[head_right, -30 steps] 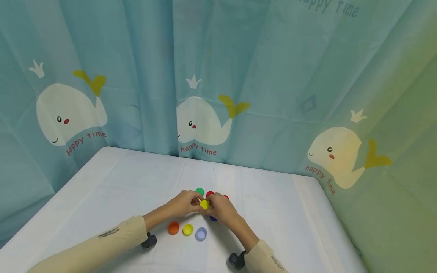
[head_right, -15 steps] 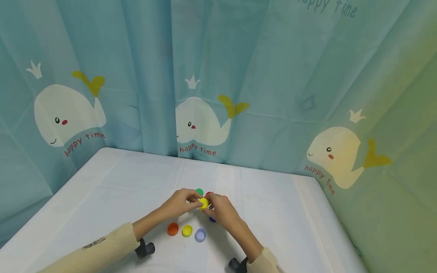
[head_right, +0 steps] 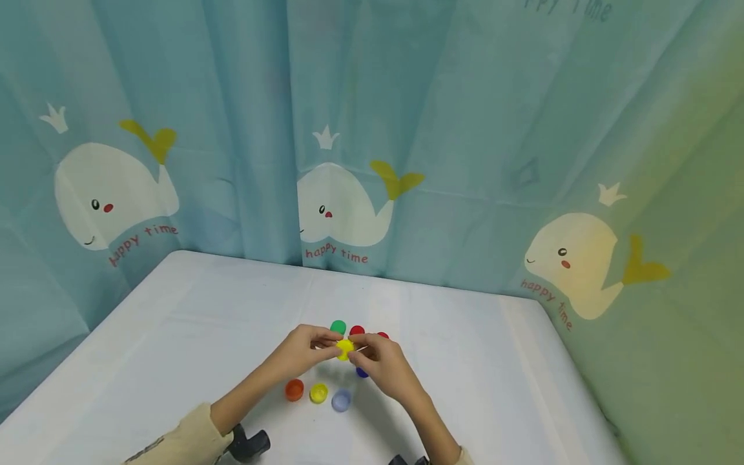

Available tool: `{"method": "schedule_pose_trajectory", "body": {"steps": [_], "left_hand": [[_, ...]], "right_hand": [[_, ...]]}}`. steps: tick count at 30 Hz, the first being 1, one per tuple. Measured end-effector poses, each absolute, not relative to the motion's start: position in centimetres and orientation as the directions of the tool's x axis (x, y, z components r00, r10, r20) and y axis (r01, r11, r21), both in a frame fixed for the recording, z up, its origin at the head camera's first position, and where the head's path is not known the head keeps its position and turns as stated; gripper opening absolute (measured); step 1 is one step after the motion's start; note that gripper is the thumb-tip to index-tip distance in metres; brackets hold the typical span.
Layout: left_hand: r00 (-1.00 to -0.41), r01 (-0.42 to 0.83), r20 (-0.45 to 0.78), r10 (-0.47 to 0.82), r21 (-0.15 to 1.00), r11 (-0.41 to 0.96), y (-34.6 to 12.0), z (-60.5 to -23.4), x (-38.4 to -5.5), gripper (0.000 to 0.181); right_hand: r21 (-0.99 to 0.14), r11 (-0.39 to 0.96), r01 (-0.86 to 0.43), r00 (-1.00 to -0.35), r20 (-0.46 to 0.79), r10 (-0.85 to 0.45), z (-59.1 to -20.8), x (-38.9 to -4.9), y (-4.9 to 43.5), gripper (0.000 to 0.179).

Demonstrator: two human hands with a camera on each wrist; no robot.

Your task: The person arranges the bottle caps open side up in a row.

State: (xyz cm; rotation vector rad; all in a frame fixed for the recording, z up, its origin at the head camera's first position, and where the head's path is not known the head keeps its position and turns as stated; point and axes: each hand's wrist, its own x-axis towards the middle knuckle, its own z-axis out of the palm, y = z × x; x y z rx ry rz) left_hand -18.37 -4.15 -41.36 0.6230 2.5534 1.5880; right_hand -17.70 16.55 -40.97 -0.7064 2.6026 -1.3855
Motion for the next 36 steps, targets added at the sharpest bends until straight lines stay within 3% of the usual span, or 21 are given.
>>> {"method": "schedule_pose_trajectory", "body": {"steps": [12,25,31,36], "left_hand": [[-0.916,0.344,0.229,0.329,0.871,0.352,-3.3,-41.0,-16.4,0.025],[-0.924,0.286,0.180,0.338,0.911,0.298,-3.0,-41.8,-16.2,0.027],[-0.912,0.312,0.198,0.359,0.904,0.293,-2.6,-42.2,-16.3,0.023],[-0.912,0.330,0.211,0.351,0.886,0.327,-2.4,-42.3,-16.3,0.032]], "right_hand": [[-0.899,0.336,-0.281,-0.889,0.112,-0.443,-40.9,-16.5,17.1,0.026],[-0.855,0.407,-0.321,-0.897,0.137,-0.419,-37.3,-14.6,16.4,0.016],[-0.832,0.448,-0.328,-0.899,0.129,-0.418,-37.1,-14.3,16.8,0.016],[-0.819,0.454,-0.351,-0.892,0.144,-0.429,-38.7,-15.2,17.5,0.020]]}}
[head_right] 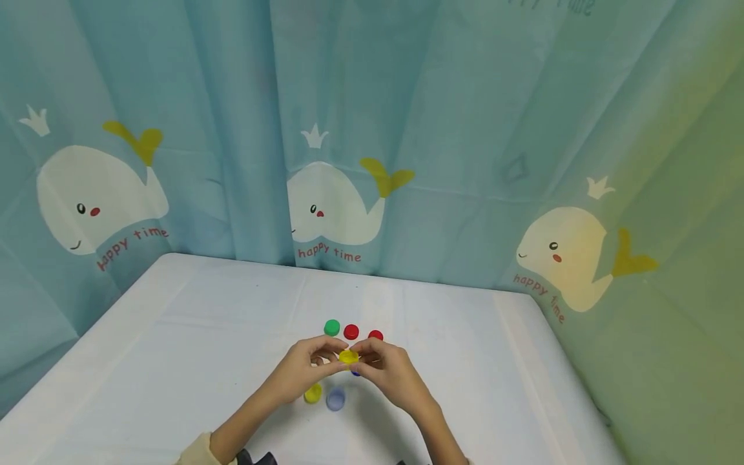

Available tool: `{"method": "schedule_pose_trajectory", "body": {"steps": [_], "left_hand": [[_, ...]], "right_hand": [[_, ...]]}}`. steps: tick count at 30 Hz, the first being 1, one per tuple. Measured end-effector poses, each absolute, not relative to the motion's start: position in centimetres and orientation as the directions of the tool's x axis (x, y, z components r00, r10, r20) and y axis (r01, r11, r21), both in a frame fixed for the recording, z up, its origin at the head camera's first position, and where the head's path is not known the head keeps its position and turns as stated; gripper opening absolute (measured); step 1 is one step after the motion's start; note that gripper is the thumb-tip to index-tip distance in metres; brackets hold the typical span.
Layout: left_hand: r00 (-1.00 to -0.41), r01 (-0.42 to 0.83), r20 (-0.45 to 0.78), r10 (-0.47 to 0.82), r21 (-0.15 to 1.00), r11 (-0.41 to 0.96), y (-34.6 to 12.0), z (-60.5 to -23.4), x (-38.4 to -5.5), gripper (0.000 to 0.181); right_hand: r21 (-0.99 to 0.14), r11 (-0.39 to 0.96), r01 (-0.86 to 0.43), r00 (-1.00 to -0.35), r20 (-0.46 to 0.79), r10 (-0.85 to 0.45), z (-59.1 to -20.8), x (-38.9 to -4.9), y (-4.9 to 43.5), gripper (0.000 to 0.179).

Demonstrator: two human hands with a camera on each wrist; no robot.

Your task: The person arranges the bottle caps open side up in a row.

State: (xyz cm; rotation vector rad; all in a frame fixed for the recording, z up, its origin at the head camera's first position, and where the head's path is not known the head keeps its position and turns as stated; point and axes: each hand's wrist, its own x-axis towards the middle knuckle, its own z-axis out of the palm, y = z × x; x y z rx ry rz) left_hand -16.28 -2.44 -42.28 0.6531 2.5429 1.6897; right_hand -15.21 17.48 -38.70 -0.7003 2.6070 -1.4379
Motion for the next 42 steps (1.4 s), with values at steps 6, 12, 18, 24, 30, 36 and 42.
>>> {"method": "schedule_pose_trajectory", "body": {"steps": [6,12,18,24,30,36,42], "left_hand": [[-0.921,0.308,0.189,0.340,0.889,0.340,-2.4,-42.8,-16.4,0.033],[-0.906,0.326,0.185,0.382,0.878,0.350,-1.9,-43.7,-16.4,0.027],[-0.890,0.357,0.187,0.415,0.852,0.383,-1.4,-44.4,-16.1,0.025],[-0.881,0.379,0.179,0.438,0.822,0.426,-1.1,-44.3,-15.7,0.023],[-0.861,0.394,0.151,0.486,0.803,0.448,-0.9,-44.0,-15.6,0.020],[-0.843,0.419,0.132,0.522,0.769,0.483,-0.8,-44.1,-15.5,0.022],[-0.845,0.410,0.115,0.522,0.767,0.494,-0.7,-44.2,-15.7,0.021]], "right_hand": [[-0.795,0.472,-0.380,-0.877,0.148,-0.456,-40.4,-16.1,18.2,0.035],[-0.720,0.533,-0.445,-0.847,0.146,-0.511,-40.7,-16.1,18.5,0.027],[-0.705,0.569,-0.424,-0.841,0.072,-0.537,-40.7,-16.0,18.6,0.021],[-0.712,0.579,-0.397,-0.835,0.019,-0.550,-40.9,-16.0,18.8,0.022],[-0.679,0.608,-0.412,-0.828,-0.001,-0.561,-41.3,-15.8,19.0,0.019],[-0.679,0.604,-0.417,-0.819,-0.007,-0.573,-41.7,-15.5,19.1,0.020],[-0.677,0.617,-0.402,-0.824,-0.027,-0.566,-42.1,-15.1,19.0,0.024]]}}
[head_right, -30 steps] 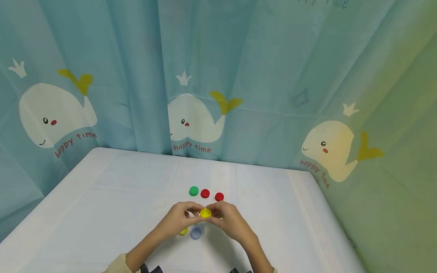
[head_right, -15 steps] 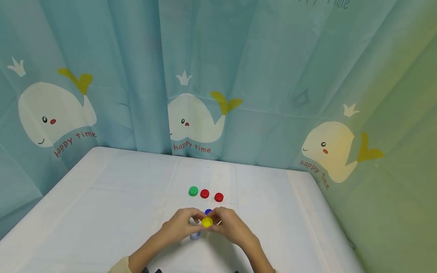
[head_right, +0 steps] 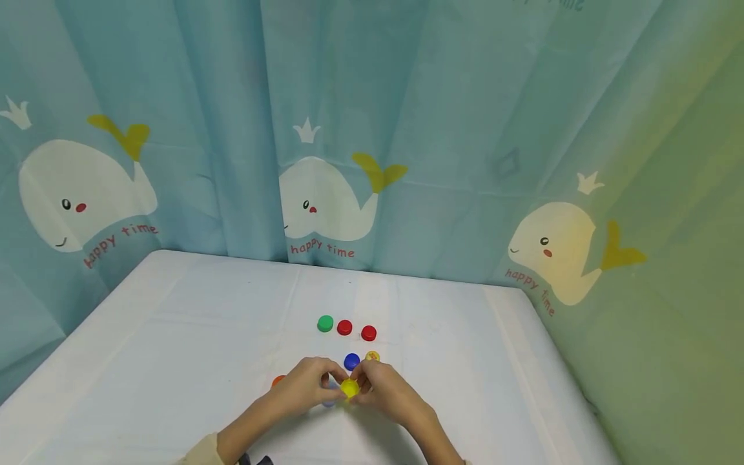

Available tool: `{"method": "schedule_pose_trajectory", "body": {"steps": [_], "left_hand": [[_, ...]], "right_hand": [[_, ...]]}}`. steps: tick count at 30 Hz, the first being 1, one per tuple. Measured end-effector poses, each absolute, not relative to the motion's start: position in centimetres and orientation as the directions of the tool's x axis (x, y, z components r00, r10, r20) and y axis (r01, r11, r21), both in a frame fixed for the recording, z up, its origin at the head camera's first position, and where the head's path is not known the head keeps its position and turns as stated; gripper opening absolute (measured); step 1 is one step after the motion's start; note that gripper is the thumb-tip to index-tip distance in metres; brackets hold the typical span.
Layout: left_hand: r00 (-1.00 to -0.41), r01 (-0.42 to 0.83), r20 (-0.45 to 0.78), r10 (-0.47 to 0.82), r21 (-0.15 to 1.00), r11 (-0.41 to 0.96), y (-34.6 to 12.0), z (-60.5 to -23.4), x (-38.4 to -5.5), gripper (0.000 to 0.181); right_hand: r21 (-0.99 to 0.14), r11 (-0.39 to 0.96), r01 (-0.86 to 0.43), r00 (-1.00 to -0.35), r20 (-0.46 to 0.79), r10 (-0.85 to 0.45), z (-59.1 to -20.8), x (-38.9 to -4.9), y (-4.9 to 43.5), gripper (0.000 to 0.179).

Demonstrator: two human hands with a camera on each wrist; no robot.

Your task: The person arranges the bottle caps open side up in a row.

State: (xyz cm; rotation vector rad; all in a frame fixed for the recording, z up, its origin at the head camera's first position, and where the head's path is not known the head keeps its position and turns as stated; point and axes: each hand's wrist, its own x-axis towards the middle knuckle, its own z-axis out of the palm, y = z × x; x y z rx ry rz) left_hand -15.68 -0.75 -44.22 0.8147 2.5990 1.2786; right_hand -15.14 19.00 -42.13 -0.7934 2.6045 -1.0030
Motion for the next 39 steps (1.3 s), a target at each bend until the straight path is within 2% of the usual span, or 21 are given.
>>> {"method": "schedule_pose_trajectory", "body": {"steps": [6,17,23,39], "left_hand": [[-0.840,0.406,0.095,0.534,0.763,0.503,-0.6,-44.3,-15.7,0.022],[-0.836,0.433,0.064,0.545,0.686,0.584,-0.2,-44.2,-15.4,0.032],[-0.845,0.419,0.010,0.535,0.633,0.651,0.2,-44.2,-15.4,0.031],[-0.823,0.472,0.010,0.568,0.567,0.675,0.4,-43.9,-15.5,0.030]], "right_hand": [[-0.658,0.658,-0.366,-0.842,-0.067,-0.535,-42.5,-14.9,18.8,0.027],[-0.629,0.651,-0.425,-0.815,-0.048,-0.578,-42.9,-14.9,18.6,0.028],[-0.613,0.661,-0.433,-0.815,-0.047,-0.577,-42.9,-14.9,18.5,0.029],[-0.591,0.668,-0.453,-0.812,-0.035,-0.582,-43.8,-15.2,18.6,0.031]]}}
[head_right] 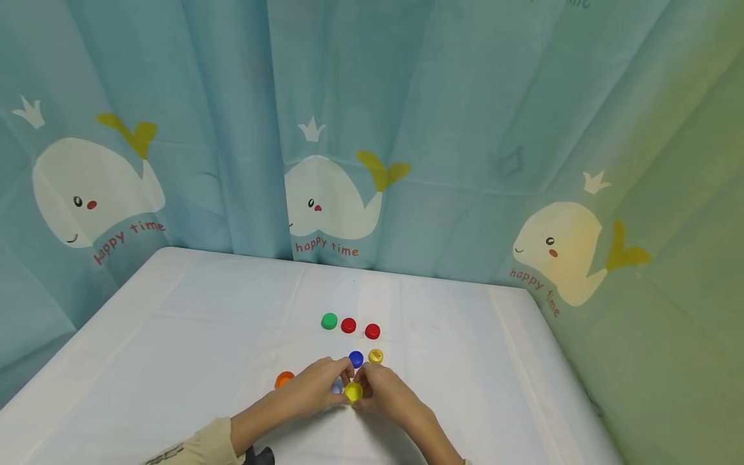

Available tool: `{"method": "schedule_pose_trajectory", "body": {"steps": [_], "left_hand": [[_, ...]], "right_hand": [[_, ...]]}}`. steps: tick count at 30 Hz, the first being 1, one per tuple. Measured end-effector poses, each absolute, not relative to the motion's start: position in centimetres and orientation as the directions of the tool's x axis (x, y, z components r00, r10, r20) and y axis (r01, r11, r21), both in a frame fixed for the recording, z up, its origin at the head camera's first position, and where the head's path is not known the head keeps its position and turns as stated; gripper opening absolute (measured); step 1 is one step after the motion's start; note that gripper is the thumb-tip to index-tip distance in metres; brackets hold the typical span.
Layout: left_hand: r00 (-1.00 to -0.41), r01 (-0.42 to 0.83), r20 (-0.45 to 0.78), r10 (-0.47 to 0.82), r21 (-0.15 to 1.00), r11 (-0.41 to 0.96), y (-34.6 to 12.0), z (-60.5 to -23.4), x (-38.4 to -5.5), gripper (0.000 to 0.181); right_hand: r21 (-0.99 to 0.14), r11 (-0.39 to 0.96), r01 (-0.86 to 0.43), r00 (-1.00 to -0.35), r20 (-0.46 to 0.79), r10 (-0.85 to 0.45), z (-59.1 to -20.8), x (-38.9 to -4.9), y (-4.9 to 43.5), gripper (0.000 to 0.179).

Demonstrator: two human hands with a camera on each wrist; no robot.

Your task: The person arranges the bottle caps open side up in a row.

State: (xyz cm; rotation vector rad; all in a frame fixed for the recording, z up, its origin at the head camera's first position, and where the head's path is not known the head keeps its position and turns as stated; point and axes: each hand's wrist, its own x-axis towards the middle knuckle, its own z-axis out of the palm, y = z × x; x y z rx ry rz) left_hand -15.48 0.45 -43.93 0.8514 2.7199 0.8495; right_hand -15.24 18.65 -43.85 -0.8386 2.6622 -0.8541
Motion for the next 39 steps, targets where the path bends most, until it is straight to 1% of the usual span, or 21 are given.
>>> {"method": "schedule_pose_trajectory", "body": {"steps": [12,20,28,32,39], "left_hand": [[-0.829,0.463,0.006,0.559,0.567,0.681,0.2,-44.1,-15.3,0.029],[-0.843,0.446,0.001,0.538,0.562,0.697,0.1,-44.0,-15.3,0.029],[-0.842,0.469,0.048,0.538,0.558,0.684,-0.7,-43.8,-15.3,0.029],[-0.861,0.428,0.032,0.507,0.585,0.689,-1.5,-43.3,-15.7,0.031],[-0.890,0.383,0.041,0.455,0.608,0.695,-2.9,-42.8,-16.5,0.030]], "right_hand": [[-0.626,0.674,-0.391,-0.827,-0.083,-0.556,-43.9,-15.2,18.5,0.028],[-0.628,0.680,-0.379,-0.830,-0.096,-0.550,-43.8,-15.1,18.4,0.029],[-0.598,0.709,-0.373,-0.838,-0.110,-0.534,-43.4,-14.8,19.0,0.032],[-0.575,0.723,-0.382,-0.848,-0.093,-0.522,-43.0,-15.1,19.4,0.029],[-0.558,0.709,-0.432,-0.853,-0.002,-0.521,-42.7,-16.0,19.3,0.021]]}}
